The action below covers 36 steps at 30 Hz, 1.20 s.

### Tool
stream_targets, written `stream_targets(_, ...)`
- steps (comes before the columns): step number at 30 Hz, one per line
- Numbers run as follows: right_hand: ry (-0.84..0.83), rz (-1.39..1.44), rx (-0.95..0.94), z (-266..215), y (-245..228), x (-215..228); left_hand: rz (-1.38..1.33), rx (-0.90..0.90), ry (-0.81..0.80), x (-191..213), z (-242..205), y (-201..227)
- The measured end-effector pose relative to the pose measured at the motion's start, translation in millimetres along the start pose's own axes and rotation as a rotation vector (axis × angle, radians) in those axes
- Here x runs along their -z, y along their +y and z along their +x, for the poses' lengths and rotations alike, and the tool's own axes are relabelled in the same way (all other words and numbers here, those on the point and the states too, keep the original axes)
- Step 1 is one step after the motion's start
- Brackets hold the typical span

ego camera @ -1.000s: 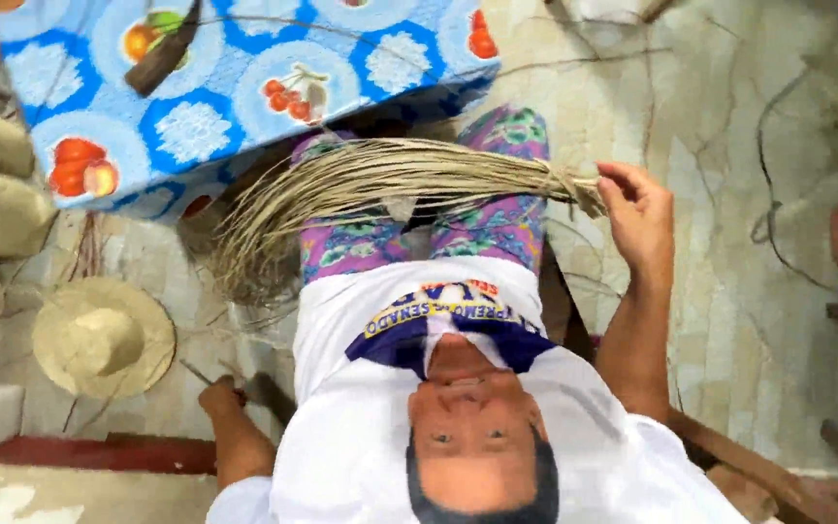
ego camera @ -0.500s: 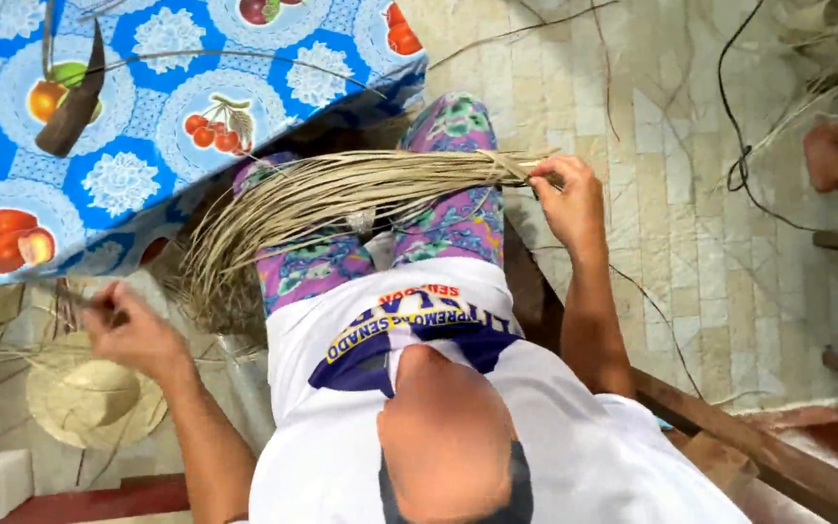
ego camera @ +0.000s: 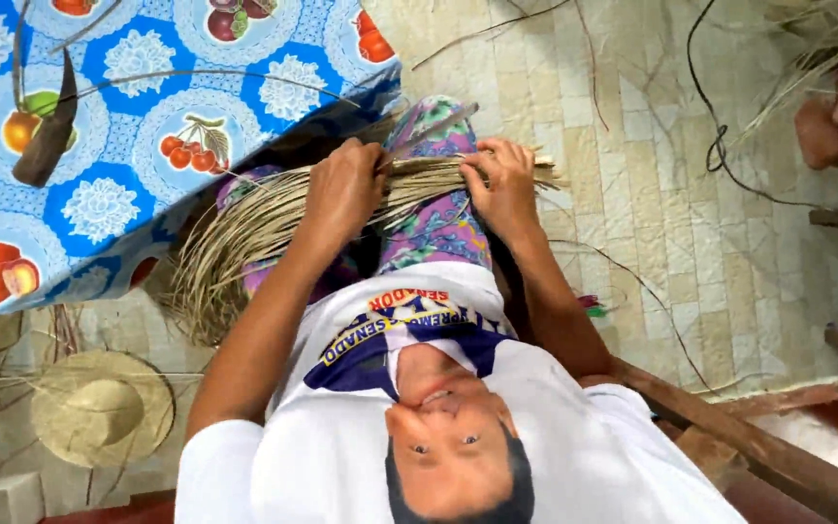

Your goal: Splitting dried leaves into thin strips using a knife for weaving.

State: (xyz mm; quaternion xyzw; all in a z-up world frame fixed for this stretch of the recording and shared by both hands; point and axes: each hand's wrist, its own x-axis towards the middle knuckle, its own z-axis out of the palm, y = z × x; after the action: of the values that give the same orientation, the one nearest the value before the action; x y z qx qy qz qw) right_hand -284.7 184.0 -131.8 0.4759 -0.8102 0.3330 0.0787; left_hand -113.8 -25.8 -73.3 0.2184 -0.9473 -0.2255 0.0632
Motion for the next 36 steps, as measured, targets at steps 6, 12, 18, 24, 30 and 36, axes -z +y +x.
stream_targets(6, -0.094, 0.071, -0.108, -13.8, 4.7, -5.7, -0.041, 0.063, -0.028, -11.2, 2.6, -3.8)
stream_targets(12, -0.132, 0.181, -0.139, -16.2, 6.1, 1.8, 0.030, -0.031, 0.058, -24.0, -17.7, 4.5)
stream_targets(18, -0.200, 0.342, -0.114, -11.3, 3.1, 14.2, -0.054, -0.025, 0.214, -16.6, -26.9, 2.6)
stream_targets(24, -0.172, 0.483, -0.147, -2.2, -17.9, 23.5, -0.046, -0.101, 0.125, -13.5, -30.0, 23.1)
stream_targets(30, -0.135, 0.454, -0.100, -3.7, -16.9, 16.5, -0.055, -0.076, -0.001, -18.5, -25.3, 21.5)
stream_targets(36, -0.136, 0.392, -0.093, -5.4, -11.3, 7.7, -0.033, -0.060, -0.076, -17.0, -21.6, 25.7)
